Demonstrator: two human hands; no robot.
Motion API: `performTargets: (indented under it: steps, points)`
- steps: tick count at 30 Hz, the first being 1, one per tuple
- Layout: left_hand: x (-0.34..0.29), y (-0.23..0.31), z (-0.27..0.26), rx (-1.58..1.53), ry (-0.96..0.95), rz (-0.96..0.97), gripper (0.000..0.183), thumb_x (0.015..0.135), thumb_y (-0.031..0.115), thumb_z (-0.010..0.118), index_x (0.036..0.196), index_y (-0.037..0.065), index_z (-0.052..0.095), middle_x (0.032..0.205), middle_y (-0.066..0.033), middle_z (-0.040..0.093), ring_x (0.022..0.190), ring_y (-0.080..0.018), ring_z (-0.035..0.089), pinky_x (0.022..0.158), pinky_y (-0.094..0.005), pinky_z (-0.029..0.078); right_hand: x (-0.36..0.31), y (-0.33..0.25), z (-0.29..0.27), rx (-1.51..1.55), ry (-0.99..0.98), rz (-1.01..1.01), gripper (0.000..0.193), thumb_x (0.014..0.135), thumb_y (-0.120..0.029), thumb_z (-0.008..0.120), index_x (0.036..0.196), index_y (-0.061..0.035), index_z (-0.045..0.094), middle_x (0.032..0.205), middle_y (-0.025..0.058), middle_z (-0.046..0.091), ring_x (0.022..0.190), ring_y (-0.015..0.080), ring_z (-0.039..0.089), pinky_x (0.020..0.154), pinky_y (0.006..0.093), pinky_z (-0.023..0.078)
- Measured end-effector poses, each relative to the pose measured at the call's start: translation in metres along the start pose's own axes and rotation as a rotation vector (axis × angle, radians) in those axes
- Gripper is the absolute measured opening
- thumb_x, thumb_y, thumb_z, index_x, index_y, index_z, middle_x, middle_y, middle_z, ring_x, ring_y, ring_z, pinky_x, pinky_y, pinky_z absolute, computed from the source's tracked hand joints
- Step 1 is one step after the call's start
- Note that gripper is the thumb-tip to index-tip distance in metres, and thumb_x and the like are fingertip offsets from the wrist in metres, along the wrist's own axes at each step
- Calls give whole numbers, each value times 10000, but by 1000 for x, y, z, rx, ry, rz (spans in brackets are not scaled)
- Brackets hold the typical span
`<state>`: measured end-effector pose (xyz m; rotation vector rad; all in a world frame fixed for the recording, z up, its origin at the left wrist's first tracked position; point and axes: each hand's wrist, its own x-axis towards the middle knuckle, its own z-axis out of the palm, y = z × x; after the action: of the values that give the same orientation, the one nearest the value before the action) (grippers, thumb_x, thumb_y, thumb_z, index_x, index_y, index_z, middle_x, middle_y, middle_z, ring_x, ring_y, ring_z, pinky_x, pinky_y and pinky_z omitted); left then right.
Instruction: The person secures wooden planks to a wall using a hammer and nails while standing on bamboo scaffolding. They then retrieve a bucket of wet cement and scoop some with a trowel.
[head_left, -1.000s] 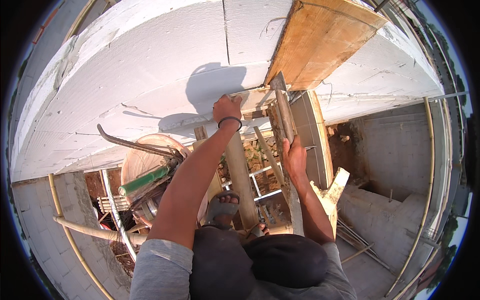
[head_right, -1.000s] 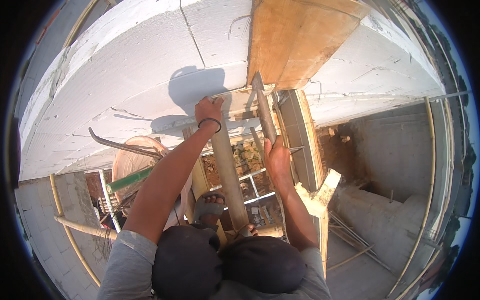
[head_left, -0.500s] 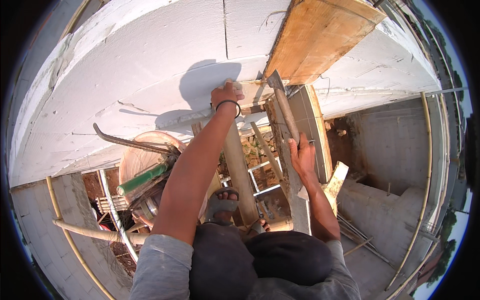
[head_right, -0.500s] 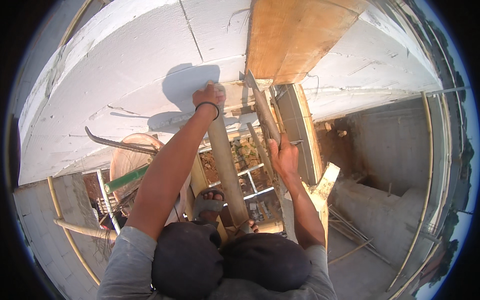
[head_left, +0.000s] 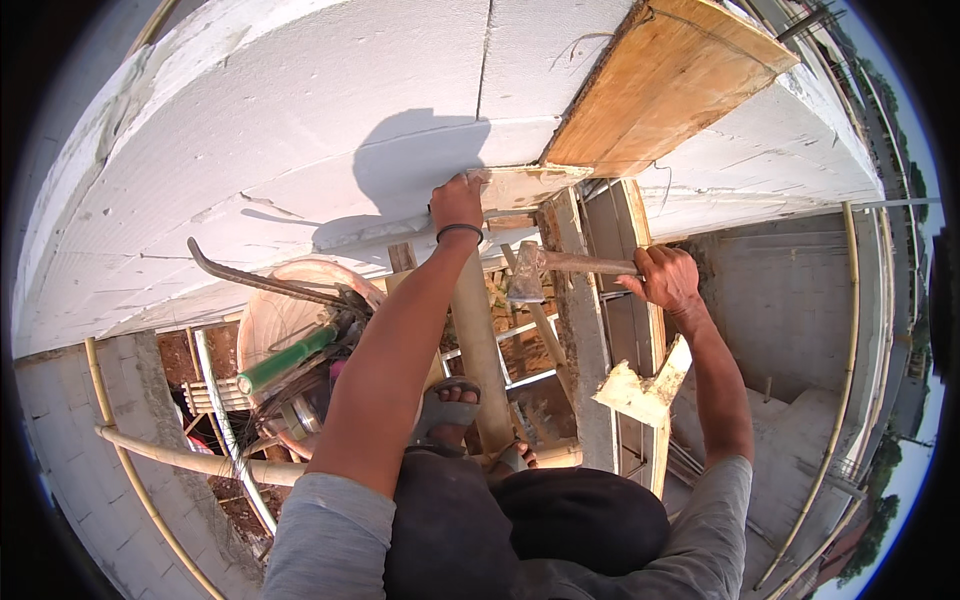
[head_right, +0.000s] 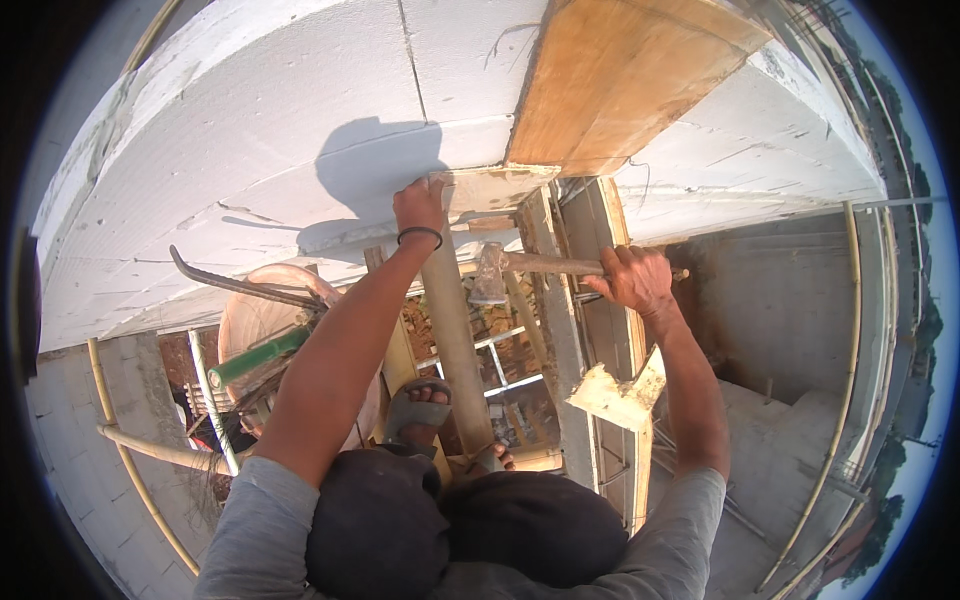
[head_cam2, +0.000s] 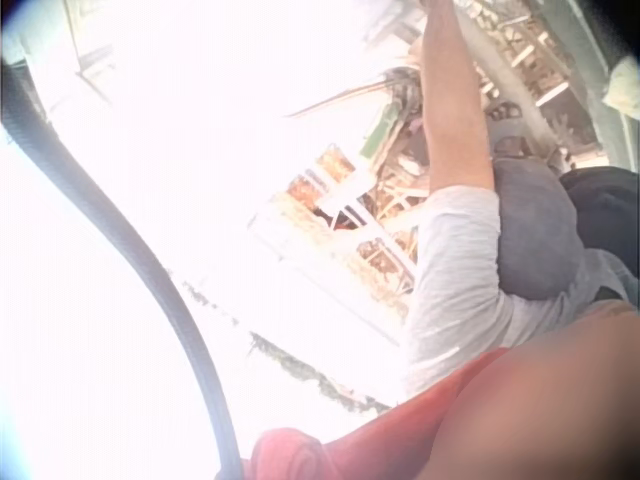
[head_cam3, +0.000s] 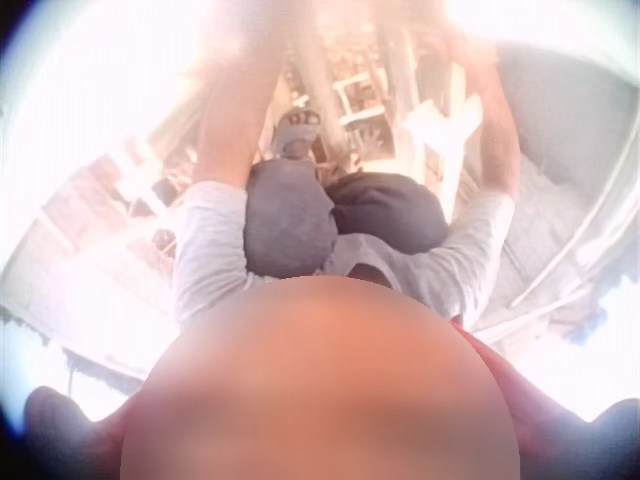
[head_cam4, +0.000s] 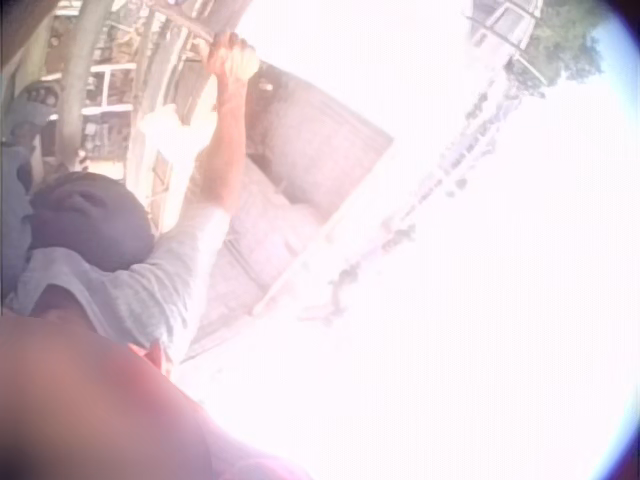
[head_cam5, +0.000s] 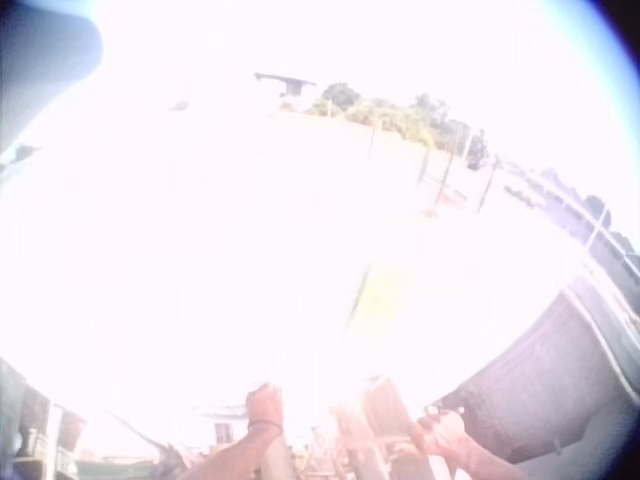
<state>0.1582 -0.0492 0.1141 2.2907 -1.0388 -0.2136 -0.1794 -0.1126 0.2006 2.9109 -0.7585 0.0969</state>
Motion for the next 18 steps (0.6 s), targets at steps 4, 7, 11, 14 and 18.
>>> performTargets:
  steps: [4,7,11,14,18]
  points:
    - [8,3,-6,159,-60,-61,381,852,427,660,798,53,711,786,-192,689,787,-367,690,699,-459,564,34,16,-8,-80,0,-256,490,811,-603,586,722,-122,559,602,48,539,563,224,596,484,351,472]
    - [10,4,-12,221,-123,-66,484,887,523,571,832,63,711,775,-201,679,785,-386,671,712,-474,553,70,30,-11,-167,-32,-199,499,837,-601,567,744,-110,577,601,60,565,537,239,615,471,360,482]
    - [10,1,-21,218,-176,-36,425,866,479,624,820,70,728,828,-181,697,817,-359,691,712,-440,565,82,17,2,-162,-112,126,500,860,-587,576,787,-94,605,652,97,639,579,268,663,488,382,514]
    - [17,11,-32,215,-223,-75,451,877,513,596,909,84,728,966,-181,692,906,-343,685,773,-432,558,70,2,11,-112,-86,211,495,848,-570,614,795,-78,614,621,124,631,555,266,666,473,395,519]
    - [15,43,-70,236,-363,-125,433,887,466,591,975,55,696,1066,-202,658,985,-358,650,845,-447,529,53,-18,21,-9,-60,313,522,850,-596,588,805,-77,625,619,144,651,571,305,675,479,420,520]
